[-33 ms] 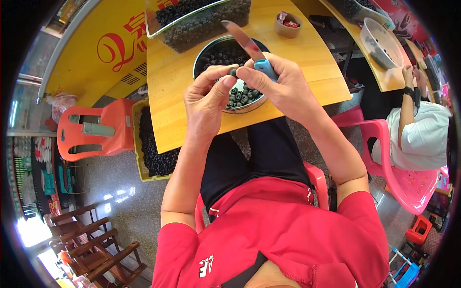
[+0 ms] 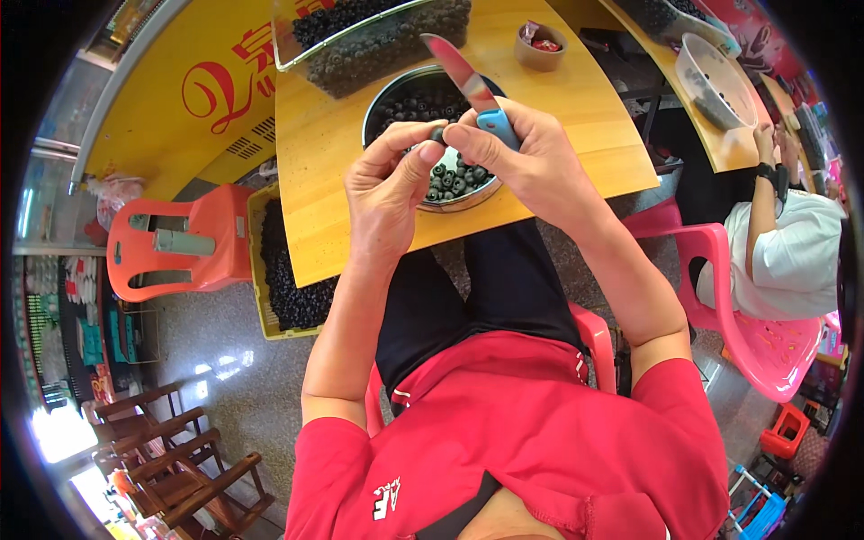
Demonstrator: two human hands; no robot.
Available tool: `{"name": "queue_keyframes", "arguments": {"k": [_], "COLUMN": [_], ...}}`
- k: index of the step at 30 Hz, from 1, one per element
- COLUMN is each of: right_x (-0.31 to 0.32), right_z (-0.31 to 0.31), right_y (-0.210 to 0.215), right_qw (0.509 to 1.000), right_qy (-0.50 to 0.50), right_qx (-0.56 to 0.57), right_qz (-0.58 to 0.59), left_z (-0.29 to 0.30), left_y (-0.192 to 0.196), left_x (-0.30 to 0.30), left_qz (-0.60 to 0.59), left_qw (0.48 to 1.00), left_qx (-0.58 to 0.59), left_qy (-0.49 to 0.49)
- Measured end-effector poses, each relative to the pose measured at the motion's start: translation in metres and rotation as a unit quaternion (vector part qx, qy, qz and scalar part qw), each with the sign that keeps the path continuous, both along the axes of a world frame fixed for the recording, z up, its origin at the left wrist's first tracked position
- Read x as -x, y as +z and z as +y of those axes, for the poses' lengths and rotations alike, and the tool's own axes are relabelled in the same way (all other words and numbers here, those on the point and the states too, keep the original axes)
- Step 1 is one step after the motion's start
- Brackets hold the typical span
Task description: Peeling and pitting small dark fruits using a paring knife.
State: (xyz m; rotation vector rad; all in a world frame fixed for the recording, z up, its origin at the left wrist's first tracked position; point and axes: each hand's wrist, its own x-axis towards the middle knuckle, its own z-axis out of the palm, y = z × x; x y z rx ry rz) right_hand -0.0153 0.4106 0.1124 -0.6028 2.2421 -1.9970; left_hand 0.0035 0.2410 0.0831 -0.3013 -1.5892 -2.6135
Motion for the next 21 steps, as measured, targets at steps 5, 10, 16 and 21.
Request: {"name": "queue_keyframes", "arguments": {"k": [5, 10, 16, 21], "right_x": [-0.004, 0.001, 0.007, 0.008], "right_z": [-0.004, -0.002, 0.011, 0.023], "right_y": [0.007, 0.001, -0.007, -0.011], "right_qw": [0.966, 0.956, 0.965, 0.967], "right_qy": [0.072, 0.088, 0.026, 0.021], "right_qx": [0.16, 0.163, 0.161, 0.158], "right_qz": [-0.188, -0.229, -0.204, -0.198], "left_z": [-0.004, -0.01, -0.027, -0.028], "left_y": [-0.003, -0.002, 0.006, 0.01], "left_x": [0.003, 0.005, 0.032, 0.059], "left_qz": [0.047, 0.066, -0.061, 0.0], "left_qw": [0.998, 0.994, 0.992, 0.892], "left_qx": [0.044, 0.084, -0.057, 0.44], "left_qy": [0.008, -0.004, -0.096, -0.103]}}
